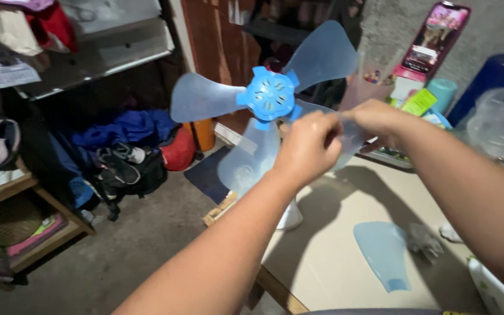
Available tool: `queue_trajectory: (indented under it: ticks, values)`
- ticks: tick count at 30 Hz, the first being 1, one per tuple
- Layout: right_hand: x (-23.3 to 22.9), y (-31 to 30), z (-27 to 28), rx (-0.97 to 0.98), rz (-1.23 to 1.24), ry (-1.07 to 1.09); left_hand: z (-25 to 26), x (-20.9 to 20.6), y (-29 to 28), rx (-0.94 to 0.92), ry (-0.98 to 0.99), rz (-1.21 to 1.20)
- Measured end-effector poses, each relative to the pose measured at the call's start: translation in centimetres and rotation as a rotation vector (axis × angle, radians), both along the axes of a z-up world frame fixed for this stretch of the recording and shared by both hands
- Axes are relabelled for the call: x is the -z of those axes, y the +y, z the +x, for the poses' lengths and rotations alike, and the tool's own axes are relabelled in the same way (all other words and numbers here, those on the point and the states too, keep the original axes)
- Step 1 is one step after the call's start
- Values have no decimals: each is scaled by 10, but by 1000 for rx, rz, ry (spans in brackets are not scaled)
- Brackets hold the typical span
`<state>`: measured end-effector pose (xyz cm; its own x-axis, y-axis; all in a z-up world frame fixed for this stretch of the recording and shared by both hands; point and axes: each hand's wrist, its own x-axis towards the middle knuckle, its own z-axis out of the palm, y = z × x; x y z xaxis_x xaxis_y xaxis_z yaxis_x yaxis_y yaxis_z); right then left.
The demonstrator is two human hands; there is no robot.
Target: The person wipes a translucent blue fan blade with a white cloth, then attaches the blade to a blue fan hub. They repeat this process for additional blades, securing each one to the hub. Finally, the person wipes the fan hub and blades with a fresh cloth.
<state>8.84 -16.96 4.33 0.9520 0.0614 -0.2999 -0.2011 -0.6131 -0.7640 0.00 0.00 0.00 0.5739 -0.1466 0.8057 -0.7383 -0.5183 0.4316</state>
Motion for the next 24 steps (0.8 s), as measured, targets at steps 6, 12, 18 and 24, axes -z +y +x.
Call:
queue_trajectory:
  ticks: [6,12,18,24]
  values:
    - [58,-41,-13,-16,-43,135,-1,51,-43,27,332,10]
    - [147,-85,-19,-361,-292,-43,-7,92,-71,75,598,108]
    - [185,-94,-30,-448,-505,-34,-11,121,-85,-58,1204,423]
    - [201,-100,-24,-425,-477,-52,-37,146,-104,115,1612,-122]
